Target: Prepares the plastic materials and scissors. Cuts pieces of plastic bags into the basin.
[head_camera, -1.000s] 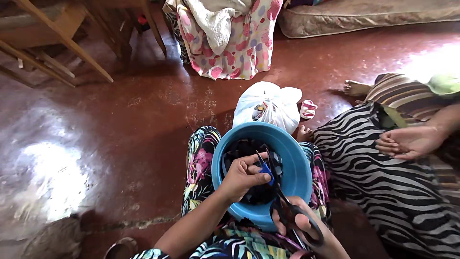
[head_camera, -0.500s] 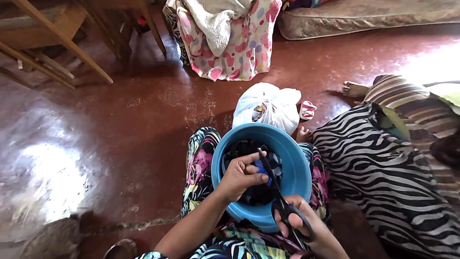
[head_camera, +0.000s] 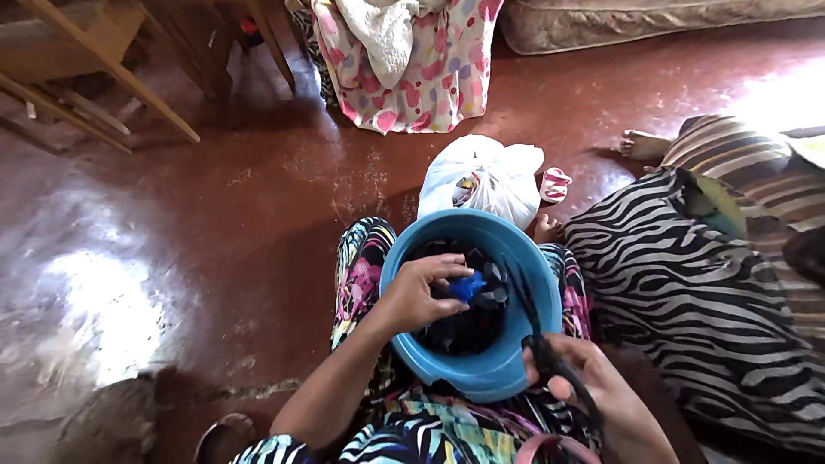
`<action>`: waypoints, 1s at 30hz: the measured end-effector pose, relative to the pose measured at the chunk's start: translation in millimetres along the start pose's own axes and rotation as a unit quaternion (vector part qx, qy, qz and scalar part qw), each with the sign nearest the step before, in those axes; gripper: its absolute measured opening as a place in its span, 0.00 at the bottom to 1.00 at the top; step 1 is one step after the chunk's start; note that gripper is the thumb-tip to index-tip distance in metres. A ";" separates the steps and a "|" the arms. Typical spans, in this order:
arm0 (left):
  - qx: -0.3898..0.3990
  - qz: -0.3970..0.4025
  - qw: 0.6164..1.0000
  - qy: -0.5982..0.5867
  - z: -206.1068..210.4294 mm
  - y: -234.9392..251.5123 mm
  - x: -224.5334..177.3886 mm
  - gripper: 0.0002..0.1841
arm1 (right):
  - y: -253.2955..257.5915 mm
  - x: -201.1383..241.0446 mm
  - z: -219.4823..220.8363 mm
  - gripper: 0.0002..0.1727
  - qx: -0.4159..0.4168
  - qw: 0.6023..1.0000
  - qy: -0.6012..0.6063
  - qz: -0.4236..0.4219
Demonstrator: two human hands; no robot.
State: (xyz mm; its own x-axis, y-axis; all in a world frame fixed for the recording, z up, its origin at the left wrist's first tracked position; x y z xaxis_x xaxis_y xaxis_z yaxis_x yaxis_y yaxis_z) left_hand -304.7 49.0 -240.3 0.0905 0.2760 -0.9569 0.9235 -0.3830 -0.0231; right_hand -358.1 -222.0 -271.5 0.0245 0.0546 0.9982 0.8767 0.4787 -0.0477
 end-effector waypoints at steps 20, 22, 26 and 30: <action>0.477 -0.186 0.696 0.503 65.5 90.1 23.7 0.20 | -13.0 -10.1 -7.4 0.28 -0.057 0.998 0.005 -0.018; 0.491 -0.196 0.688 0.497 71.3 77.8 34.1 0.17 | -14.4 -13.3 -8.6 0.28 -0.055 0.998 0.005 -0.010; 0.450 -0.156 0.751 0.457 65.4 75.6 38.3 0.15 | -12.4 -16.5 -9.9 0.28 -0.047 0.999 0.013 -0.013; 0.409 -0.095 0.819 0.391 46.8 95.0 11.1 0.21 | -10.2 -16.6 -10.2 0.28 -0.049 0.998 0.018 -0.035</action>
State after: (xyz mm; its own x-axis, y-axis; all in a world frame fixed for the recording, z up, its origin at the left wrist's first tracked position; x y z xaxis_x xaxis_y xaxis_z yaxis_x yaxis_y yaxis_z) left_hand -233.4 -25.6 -266.7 0.4815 0.7567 -0.4422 0.4180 -0.6417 -0.6430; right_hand -362.5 -236.7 -287.3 -0.0221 -0.0079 0.9997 0.9194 0.3926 0.0234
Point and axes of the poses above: each hand's wrist, its own y-axis towards the middle knuckle, its own z-axis out of the palm, x = y × z, the point moved 1 cm from there along y, towards the middle knuckle
